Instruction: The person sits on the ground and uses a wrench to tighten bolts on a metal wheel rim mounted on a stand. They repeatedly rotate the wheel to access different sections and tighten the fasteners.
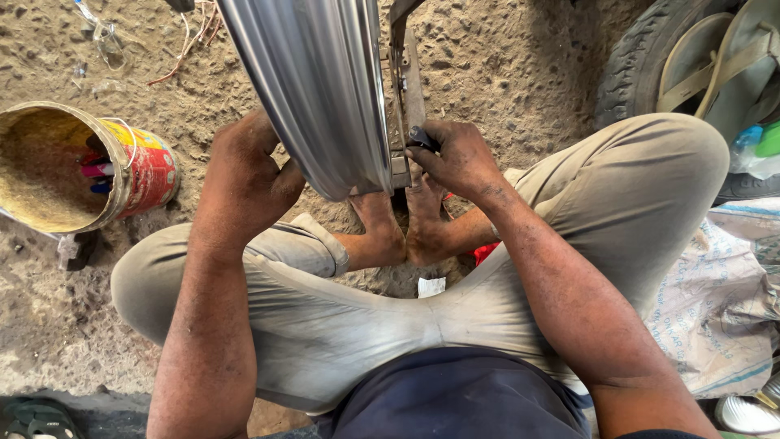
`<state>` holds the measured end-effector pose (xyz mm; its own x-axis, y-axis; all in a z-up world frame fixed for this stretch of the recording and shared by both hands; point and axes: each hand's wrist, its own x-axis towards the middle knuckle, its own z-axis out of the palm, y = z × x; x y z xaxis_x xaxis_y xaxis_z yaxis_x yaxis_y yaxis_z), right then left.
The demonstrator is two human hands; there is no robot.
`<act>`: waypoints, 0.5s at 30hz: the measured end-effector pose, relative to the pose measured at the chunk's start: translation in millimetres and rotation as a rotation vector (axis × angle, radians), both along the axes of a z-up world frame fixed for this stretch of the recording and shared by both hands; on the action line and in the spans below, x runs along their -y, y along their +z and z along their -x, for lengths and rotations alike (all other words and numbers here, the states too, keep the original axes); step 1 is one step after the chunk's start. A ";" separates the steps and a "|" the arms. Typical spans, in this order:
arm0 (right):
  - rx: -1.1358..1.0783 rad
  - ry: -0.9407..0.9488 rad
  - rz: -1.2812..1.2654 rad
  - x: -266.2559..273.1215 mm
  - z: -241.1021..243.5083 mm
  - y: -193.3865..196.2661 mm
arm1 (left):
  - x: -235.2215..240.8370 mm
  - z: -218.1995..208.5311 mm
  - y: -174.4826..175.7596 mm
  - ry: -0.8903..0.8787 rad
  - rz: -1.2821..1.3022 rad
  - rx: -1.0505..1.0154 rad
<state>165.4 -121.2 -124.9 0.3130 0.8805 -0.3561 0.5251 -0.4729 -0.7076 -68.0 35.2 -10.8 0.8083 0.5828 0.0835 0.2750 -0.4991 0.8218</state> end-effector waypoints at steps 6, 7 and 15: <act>-0.016 -0.014 0.041 -3.1 0.6 6.9 | 2.2 -0.8 4.2 -0.058 0.271 0.217; 0.001 -0.006 0.022 -2.8 0.6 7.7 | 2.3 -0.7 6.3 -0.085 0.281 0.255; 0.034 0.012 0.004 -1.0 -0.7 2.7 | 13.4 -5.8 30.8 -0.281 0.144 0.343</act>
<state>166.2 -120.2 -122.2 0.3142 0.8827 -0.3494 0.5542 -0.4694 -0.6874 -62.2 21.9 20.0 0.8762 0.3706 0.3081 -0.1547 -0.3893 0.9080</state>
